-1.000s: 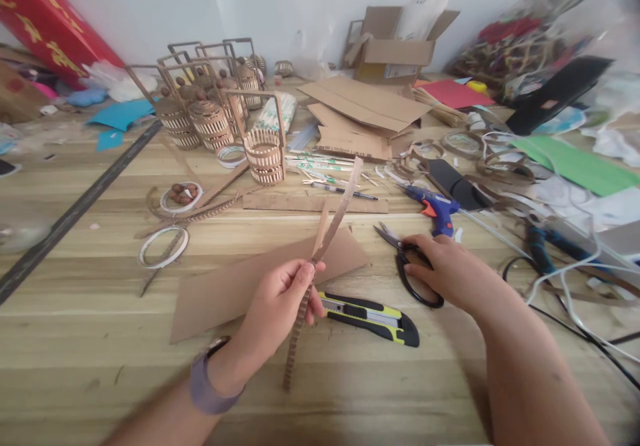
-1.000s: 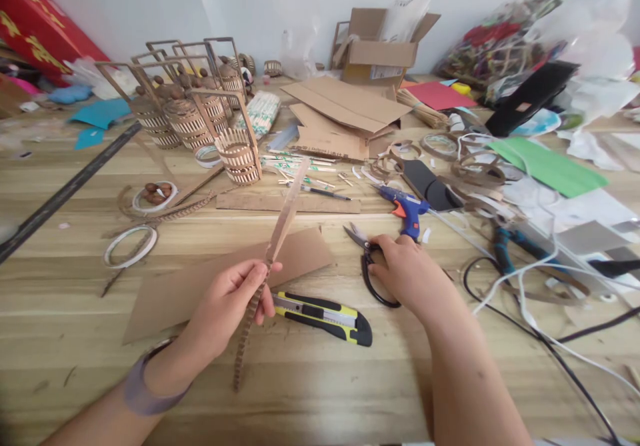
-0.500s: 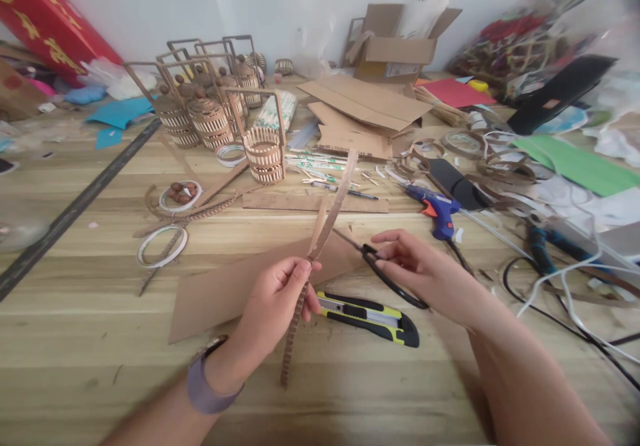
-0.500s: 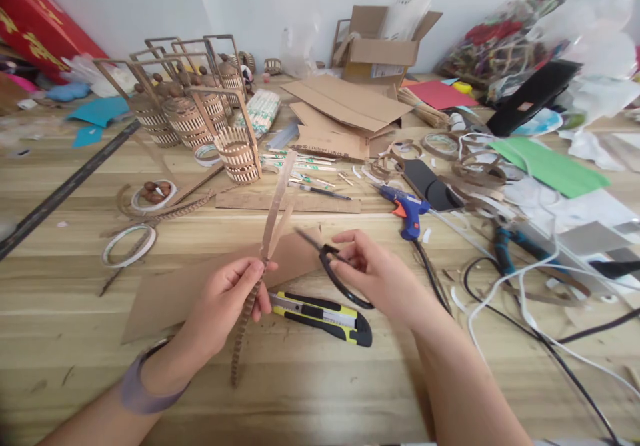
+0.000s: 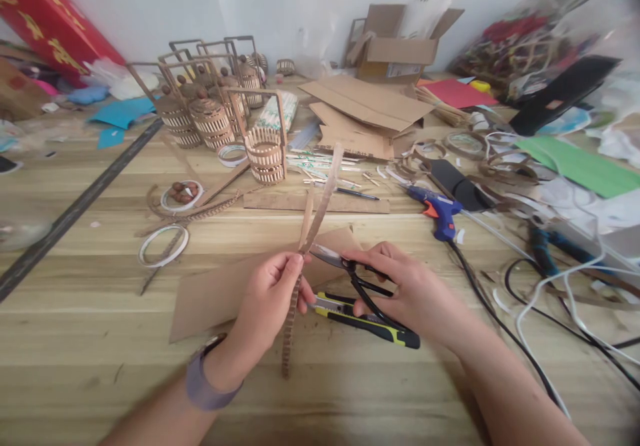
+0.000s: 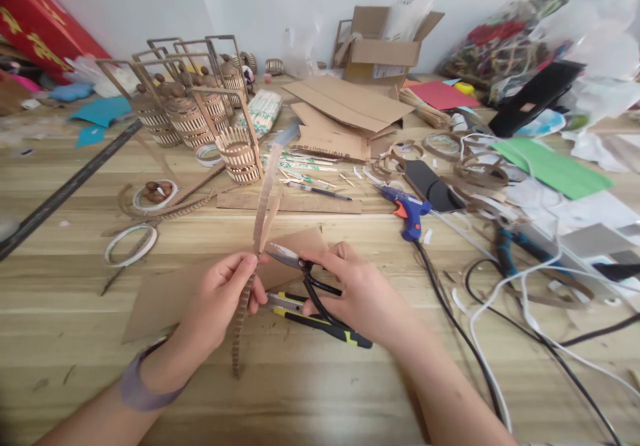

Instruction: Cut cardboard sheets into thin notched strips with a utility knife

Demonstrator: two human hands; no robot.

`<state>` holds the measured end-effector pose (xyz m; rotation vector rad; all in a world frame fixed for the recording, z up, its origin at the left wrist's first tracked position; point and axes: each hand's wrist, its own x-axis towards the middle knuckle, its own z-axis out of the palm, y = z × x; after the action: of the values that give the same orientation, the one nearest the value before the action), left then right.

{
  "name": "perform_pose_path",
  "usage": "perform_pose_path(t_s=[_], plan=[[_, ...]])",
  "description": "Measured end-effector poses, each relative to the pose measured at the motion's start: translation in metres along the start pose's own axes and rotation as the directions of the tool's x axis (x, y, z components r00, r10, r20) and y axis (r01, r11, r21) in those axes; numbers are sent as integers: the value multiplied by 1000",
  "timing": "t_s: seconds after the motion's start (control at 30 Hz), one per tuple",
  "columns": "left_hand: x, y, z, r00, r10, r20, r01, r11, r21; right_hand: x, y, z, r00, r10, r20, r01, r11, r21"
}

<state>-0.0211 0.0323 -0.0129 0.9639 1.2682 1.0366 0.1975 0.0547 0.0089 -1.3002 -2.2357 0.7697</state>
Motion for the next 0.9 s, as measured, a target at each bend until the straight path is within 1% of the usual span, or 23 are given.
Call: perform_pose_path(t_s=[0.1, 0.2, 0.43, 0.63, 0.77, 0.9], plan=[[1, -2, -1, 1000, 21, -10, -21, 1000, -4, -1, 2, 4, 995, -81, -52, 79, 996, -33], [0, -3, -2, 1000, 18, -19, -18, 1000, -4, -1, 5, 7, 991, -118, -62, 115, 992, -54], [-1, -2, -1, 1000, -1, -6, 1, 1000, 32, -1, 3, 9, 989, -138, -61, 132, 988, -85], [0, -2, -1, 1000, 6, -9, -5, 997, 80, 0, 3, 10, 989, -134, -58, 128, 987, -102], [0, 0, -1, 1000, 7, 22, -10, 988, 156, 0, 4, 12, 988, -140, -63, 131, 983, -125], [-2, 3, -2, 998, 31, 55, -43, 972, 233, -1, 2, 12, 991, -112, -71, 106, 991, -83]])
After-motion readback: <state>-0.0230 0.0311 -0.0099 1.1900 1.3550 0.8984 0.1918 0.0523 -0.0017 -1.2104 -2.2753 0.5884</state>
